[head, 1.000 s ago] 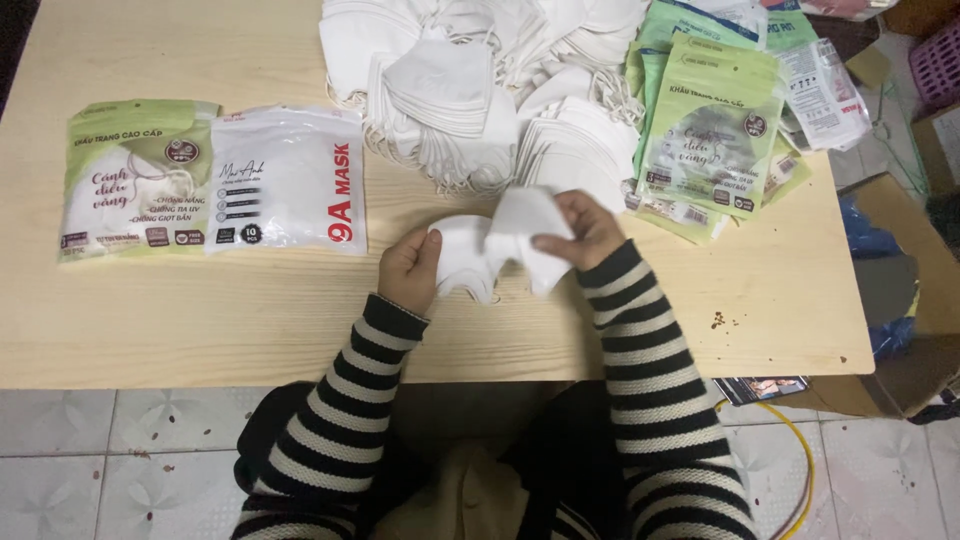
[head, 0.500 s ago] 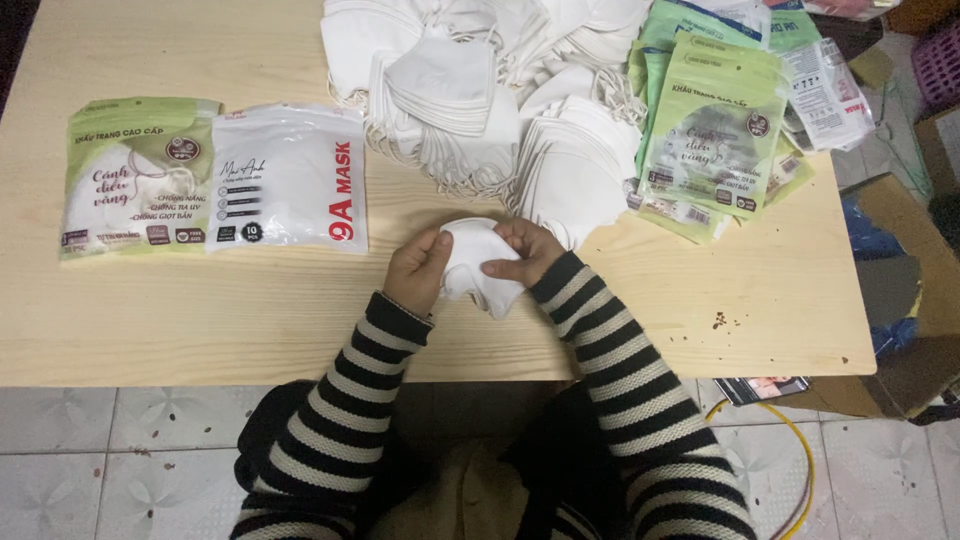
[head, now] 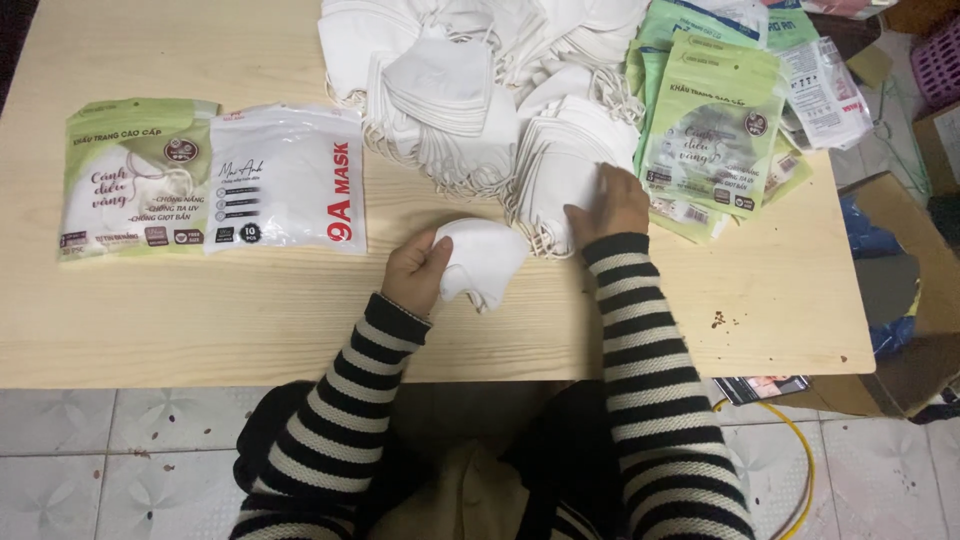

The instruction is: Picking up individual face masks from a pile, inspecting them, and stacking them neatly on a table.

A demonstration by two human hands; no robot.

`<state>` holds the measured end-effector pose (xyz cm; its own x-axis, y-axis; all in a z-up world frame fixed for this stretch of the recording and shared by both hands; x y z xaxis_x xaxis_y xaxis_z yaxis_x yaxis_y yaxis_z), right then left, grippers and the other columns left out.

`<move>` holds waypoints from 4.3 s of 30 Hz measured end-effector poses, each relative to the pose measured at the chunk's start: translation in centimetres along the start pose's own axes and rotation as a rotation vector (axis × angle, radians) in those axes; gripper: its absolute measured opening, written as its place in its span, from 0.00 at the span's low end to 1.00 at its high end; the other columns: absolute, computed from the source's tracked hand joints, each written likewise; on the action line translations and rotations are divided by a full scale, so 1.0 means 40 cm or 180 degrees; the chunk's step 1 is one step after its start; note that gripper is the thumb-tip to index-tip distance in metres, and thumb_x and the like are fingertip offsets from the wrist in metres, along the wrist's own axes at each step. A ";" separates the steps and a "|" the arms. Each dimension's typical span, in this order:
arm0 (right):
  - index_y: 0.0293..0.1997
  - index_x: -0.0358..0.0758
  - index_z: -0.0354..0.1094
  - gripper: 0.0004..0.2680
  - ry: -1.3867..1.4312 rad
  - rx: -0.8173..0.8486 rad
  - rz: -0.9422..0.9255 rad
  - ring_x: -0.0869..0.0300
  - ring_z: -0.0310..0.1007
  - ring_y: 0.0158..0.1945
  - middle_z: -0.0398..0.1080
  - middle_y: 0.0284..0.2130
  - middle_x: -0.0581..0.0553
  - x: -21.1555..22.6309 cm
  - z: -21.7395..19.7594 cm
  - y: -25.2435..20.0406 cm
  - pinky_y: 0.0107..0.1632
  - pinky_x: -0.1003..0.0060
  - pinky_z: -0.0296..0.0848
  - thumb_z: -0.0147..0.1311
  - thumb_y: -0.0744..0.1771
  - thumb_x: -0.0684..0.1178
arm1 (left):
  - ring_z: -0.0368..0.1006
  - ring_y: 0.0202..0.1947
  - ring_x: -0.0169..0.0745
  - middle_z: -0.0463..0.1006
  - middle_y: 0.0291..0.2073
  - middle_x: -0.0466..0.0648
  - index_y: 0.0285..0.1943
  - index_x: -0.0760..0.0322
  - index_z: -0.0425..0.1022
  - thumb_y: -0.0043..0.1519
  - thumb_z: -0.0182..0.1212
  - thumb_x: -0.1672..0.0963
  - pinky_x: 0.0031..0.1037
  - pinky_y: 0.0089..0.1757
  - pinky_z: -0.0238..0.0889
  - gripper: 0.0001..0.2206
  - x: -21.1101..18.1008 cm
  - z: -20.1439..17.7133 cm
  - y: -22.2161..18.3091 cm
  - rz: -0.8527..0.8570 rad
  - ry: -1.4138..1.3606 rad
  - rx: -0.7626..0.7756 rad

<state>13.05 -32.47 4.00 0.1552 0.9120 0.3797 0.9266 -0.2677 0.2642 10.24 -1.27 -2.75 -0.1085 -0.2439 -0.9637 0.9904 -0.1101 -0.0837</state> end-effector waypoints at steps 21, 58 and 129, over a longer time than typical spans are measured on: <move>0.37 0.39 0.72 0.11 0.3387 0.1148 0.0178 0.64 0.73 0.29 0.75 0.26 0.47 0.191 -0.034 -0.100 0.38 0.73 0.74 0.74 0.58 0.42 | 0.72 0.38 0.33 0.82 0.36 0.51 0.56 0.65 0.79 0.71 0.53 0.57 0.29 0.42 0.72 0.11 -0.057 -0.013 -0.002 0.0341 0.0243 -0.0223; 0.38 0.43 0.76 0.07 -0.0632 -0.0754 -0.0736 0.45 0.76 0.38 0.75 0.34 0.40 0.110 -0.054 -0.044 0.44 0.53 0.74 0.66 0.61 0.50 | 0.76 0.34 0.34 0.82 0.34 0.50 0.54 0.67 0.79 0.70 0.56 0.57 0.25 0.40 0.74 0.10 -0.010 -0.004 0.002 0.0021 0.0035 -0.0026; 0.43 0.49 0.76 0.11 0.2898 0.1254 -0.0631 0.46 0.78 0.48 0.78 0.36 0.45 0.185 0.320 -0.148 0.55 0.50 0.73 0.66 0.63 0.59 | 0.78 0.48 0.39 0.79 0.47 0.56 0.62 0.69 0.71 0.74 0.52 0.58 0.33 0.52 0.72 0.11 -0.063 0.046 -0.054 -0.0242 0.0266 0.0006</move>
<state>13.10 -20.17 -6.11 -0.1816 0.3008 0.9362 0.9800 0.1346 0.1468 8.20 -2.20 0.34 -0.1757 -0.1537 -0.9724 0.9794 -0.1270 -0.1569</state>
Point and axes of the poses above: each hand's wrist, its own y-axis towards the middle knuckle, its own z-axis out of the palm, x = y × z, the point moved 10 cm from there along y, towards the middle knuckle
